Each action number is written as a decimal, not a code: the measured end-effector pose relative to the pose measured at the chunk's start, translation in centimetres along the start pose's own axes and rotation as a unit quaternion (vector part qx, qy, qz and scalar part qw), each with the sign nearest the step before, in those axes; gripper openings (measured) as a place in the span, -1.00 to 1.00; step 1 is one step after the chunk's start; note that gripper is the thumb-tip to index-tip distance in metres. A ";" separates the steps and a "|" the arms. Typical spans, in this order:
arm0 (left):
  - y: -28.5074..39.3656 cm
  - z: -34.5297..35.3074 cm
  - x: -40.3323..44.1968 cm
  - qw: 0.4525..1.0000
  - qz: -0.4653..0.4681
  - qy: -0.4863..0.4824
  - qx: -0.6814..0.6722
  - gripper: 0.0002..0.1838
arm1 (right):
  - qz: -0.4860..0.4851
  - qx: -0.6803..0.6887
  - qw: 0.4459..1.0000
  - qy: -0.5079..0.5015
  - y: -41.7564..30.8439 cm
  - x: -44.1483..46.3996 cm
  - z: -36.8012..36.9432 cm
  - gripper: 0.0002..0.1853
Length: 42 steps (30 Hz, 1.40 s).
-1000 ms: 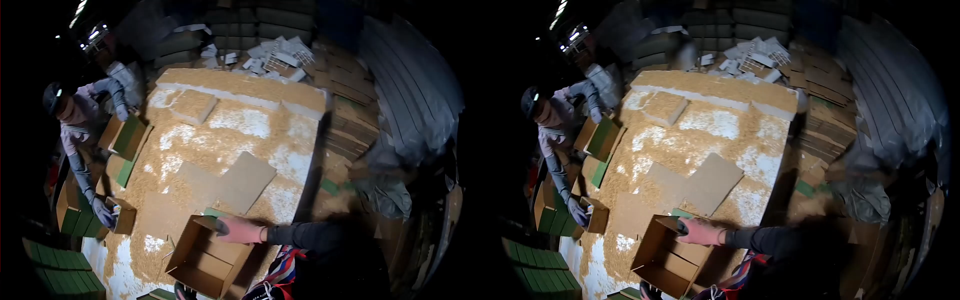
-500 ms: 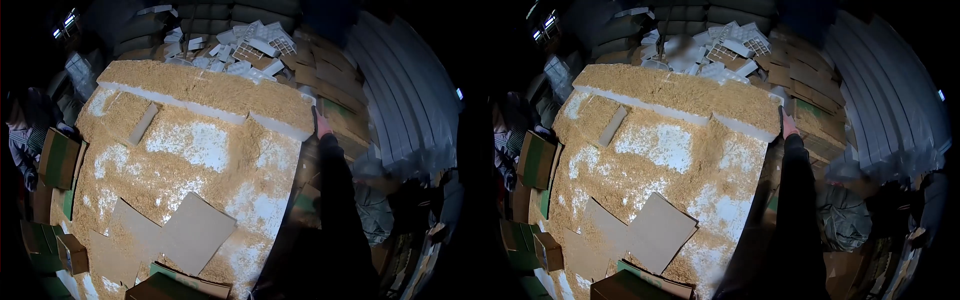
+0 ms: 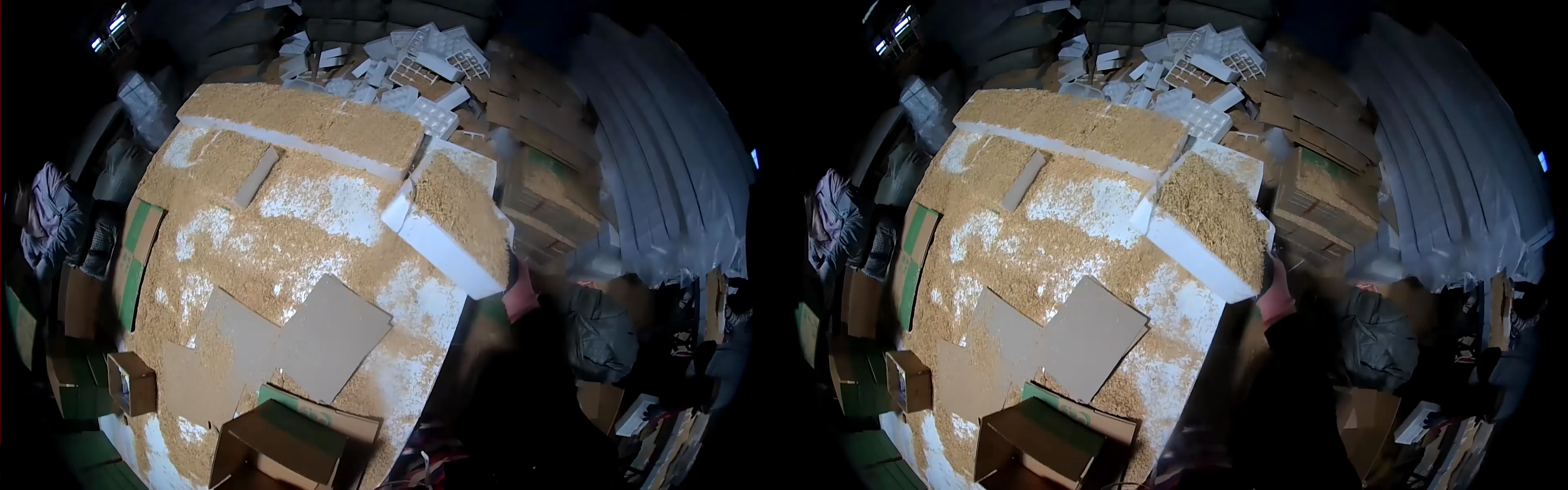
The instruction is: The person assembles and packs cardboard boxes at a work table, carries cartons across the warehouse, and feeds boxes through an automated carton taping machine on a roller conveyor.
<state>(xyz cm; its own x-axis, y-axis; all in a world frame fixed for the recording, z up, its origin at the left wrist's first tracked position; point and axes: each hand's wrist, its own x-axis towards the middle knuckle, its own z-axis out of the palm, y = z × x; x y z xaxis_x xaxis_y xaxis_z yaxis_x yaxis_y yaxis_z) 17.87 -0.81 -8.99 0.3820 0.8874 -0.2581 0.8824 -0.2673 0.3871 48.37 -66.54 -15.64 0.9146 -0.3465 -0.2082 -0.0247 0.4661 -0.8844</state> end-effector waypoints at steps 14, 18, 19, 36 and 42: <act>0.7 2.0 0.8 0.954 0.206 -0.018 -0.215 -0.66 | 0.336 0.059 0.860 -0.380 5.5 -27.1 31.0 -0.70; -2.1 3.7 2.3 0.924 0.219 -0.051 -0.311 -0.65 | 0.406 0.033 0.790 -0.459 7.9 -33.9 33.2 -0.67; -3.3 4.3 3.3 0.904 0.219 -0.082 -0.357 -0.65 | 0.421 0.040 0.783 -0.456 8.9 -33.5 32.3 -0.68; 2.0 0.1 -3.0 0.952 0.293 0.080 -0.037 -0.36 | -0.390 -0.538 0.645 -0.378 7.3 -30.2 29.1 -0.58; 10.5 3.7 -7.7 0.655 0.714 -0.192 0.156 -0.33 | -0.112 -0.742 0.638 -0.174 12.4 -11.6 21.8 -0.24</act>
<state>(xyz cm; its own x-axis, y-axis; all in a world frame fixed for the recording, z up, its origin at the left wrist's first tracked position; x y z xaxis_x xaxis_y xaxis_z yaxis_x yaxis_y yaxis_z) 25.25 -11.80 -6.19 0.8670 -0.4951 -0.0566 -0.4595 -0.8383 0.2934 46.25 -38.97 -15.10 0.9901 0.0525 -0.1304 0.0033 -0.9360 -0.3521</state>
